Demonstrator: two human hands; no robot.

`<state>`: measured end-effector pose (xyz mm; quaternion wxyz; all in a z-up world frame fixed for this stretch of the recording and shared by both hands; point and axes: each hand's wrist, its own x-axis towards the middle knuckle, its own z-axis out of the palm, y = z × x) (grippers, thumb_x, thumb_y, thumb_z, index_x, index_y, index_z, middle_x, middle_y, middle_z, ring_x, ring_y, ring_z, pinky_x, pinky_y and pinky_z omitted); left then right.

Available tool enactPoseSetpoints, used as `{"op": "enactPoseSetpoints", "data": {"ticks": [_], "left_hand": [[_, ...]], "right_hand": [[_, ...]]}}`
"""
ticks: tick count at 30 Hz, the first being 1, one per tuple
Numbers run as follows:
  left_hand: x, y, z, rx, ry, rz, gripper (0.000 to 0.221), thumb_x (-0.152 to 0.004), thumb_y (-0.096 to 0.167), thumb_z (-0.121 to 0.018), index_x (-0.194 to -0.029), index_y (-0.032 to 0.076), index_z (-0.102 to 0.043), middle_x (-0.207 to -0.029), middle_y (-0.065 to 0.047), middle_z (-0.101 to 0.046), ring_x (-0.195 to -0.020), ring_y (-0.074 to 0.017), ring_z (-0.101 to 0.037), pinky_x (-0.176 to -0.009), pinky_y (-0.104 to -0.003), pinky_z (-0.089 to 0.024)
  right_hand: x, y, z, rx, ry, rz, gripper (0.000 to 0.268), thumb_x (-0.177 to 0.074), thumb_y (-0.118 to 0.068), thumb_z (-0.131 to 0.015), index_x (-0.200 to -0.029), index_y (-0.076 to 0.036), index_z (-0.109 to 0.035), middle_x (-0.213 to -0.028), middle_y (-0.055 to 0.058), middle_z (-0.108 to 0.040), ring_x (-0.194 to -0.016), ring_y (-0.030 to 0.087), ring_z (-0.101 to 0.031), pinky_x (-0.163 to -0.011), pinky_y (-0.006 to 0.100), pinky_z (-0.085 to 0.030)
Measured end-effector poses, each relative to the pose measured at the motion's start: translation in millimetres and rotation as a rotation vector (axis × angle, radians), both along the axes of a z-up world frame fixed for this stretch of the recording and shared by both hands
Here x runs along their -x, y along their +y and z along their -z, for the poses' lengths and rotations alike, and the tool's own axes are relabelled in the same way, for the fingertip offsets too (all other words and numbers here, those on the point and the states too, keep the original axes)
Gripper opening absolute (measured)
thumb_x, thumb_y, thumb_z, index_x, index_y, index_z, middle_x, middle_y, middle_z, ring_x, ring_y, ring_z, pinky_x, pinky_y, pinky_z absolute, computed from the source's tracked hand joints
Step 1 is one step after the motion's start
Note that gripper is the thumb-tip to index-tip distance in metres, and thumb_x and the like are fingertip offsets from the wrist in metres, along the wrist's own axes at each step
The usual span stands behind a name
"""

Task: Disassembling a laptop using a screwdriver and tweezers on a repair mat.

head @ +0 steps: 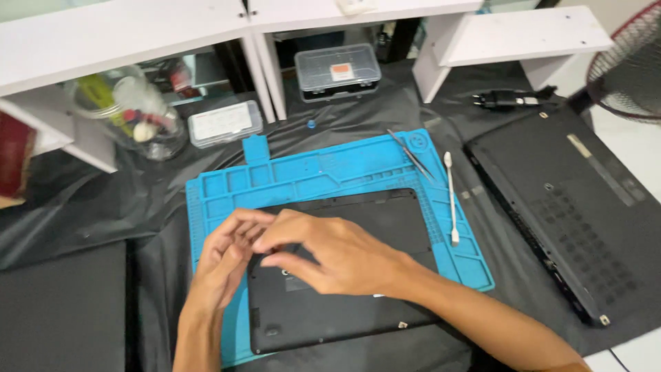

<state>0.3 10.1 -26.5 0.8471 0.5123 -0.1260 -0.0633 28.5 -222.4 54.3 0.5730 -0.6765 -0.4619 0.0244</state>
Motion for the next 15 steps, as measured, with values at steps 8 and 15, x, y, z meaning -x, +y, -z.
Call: {"op": "enactPoseSetpoints", "data": {"ticks": [8, 15], "left_hand": [[1.9, 8.2, 17.6, -0.057, 0.062, 0.084, 0.090, -0.082, 0.065, -0.079, -0.131, -0.006, -0.057, -0.122, -0.013, -0.063, -0.118, -0.0222, -0.061, -0.102, -0.039, -0.047], [4.6, 8.5, 27.9, -0.092, 0.114, 0.089, 0.101, -0.067, 0.069, -0.082, -0.133, -0.003, -0.055, -0.125, -0.009, -0.064, -0.120, -0.0216, -0.062, -0.102, -0.039, -0.050]], "right_hand": [[7.4, 5.5, -8.7, -0.095, -0.029, 0.059, 0.032, -0.103, 0.000, -0.070, -0.130, -0.009, -0.056, -0.122, 0.010, -0.069, -0.113, 0.028, -0.074, -0.092, 0.032, -0.062], [4.4, 2.5, -11.3, -0.152, -0.162, 0.105, 0.041, -0.097, -0.012, -0.083, -0.130, -0.012, -0.058, -0.121, 0.010, -0.064, -0.109, 0.023, -0.070, -0.093, 0.030, -0.061]]}}
